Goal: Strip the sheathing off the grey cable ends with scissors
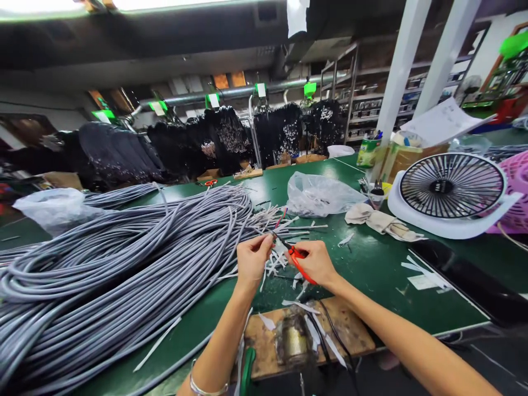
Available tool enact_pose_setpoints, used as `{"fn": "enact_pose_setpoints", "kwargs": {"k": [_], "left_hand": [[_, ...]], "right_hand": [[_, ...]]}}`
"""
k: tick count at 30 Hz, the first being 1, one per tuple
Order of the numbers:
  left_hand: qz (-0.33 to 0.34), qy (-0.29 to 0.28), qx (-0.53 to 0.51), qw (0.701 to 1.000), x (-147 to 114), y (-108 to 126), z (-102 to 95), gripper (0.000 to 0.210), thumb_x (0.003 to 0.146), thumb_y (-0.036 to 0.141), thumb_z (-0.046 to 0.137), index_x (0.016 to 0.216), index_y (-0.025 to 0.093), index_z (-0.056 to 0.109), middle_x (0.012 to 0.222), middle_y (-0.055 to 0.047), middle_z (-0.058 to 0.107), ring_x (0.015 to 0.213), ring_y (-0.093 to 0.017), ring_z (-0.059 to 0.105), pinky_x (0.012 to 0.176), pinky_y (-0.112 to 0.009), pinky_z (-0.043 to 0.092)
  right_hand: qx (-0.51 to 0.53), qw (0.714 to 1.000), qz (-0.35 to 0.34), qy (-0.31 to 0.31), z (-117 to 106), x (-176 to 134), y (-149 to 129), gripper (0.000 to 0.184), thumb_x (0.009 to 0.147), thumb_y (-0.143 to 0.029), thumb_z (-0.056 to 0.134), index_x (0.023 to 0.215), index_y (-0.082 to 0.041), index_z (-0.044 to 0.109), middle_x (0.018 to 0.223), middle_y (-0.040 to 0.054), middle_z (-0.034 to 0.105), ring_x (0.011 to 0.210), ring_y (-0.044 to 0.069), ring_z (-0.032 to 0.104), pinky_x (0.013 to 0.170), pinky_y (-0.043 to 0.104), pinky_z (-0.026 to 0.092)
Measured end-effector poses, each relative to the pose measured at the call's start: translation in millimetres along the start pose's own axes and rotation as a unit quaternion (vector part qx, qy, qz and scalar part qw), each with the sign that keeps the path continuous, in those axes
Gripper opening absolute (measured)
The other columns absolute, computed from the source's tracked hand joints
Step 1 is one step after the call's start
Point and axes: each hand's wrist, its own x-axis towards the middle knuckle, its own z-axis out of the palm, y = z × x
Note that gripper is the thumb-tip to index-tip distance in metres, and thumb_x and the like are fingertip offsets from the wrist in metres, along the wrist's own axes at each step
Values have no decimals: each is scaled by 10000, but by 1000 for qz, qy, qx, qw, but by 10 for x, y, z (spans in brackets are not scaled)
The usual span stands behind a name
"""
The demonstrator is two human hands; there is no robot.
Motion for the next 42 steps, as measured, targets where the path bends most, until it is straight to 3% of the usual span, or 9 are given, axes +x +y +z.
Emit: {"fn": "enact_pose_setpoints", "kwargs": {"k": [8,10,14,18,21,24,27,32,42], "left_hand": [[-9,-14,-20,1000,33,-8,-27,203,618,264,657,686,76,691,475,-1,534,394,-48,357,385,-183,233],[-21,-31,-47,998,19,1,-8,210,612,277,664,675,76,676,474,14,505,390,-34,331,384,-178,208],[-43,-90,-119,988,-33,112,11,299,597,376,674,589,87,599,494,35,436,381,-4,252,384,-172,171],[-64,-155,-162,972,-61,227,-22,367,557,421,702,537,89,547,505,29,421,372,11,197,372,-173,151],[-49,-146,-171,973,-49,224,-42,347,575,400,706,544,85,563,498,31,433,368,15,198,370,-169,140],[-23,-110,-165,980,-40,174,-35,281,591,343,716,655,80,642,510,22,499,369,7,257,371,-166,171],[2,-68,-119,991,-53,140,-18,278,603,314,715,745,77,685,519,0,557,393,-26,362,385,-172,251],[25,-28,-51,998,-79,159,-12,278,614,313,698,765,79,699,526,-18,599,398,-58,426,403,-193,329],[26,-39,-9,999,-117,130,24,215,642,282,676,746,95,699,532,-23,617,387,-66,439,389,-189,327]], "right_hand": [[14,1000,0,13,-76,16,-117,388,619,-310,594,397,-172,307,431,-55,278,437,53,239,416,211,177],[124,989,65,-39,-91,4,-112,358,607,-308,605,404,-175,341,405,-66,289,396,43,239,377,196,172],[328,909,178,-186,-7,-33,-147,374,663,-404,482,385,-206,328,295,-74,259,243,46,208,260,195,156],[331,904,163,-215,87,-45,-181,413,673,-489,397,368,-232,295,263,-80,210,193,58,174,213,217,166],[315,915,148,-203,75,-7,-178,426,713,-510,419,418,-210,357,295,-79,252,225,60,221,245,210,190],[221,964,99,-110,-11,47,-161,355,679,-417,586,486,-179,407,411,-67,339,361,57,314,359,194,244],[-4,1000,-15,22,-112,69,-129,276,697,-344,605,542,-168,460,496,-47,392,464,77,354,459,209,281],[-192,975,-100,53,-184,19,-63,157,767,-313,540,730,-161,554,674,25,568,591,133,511,552,230,365],[-292,943,-128,99,-189,-17,-72,151,764,-302,543,807,-167,597,768,55,635,700,168,572,611,232,368]]}}
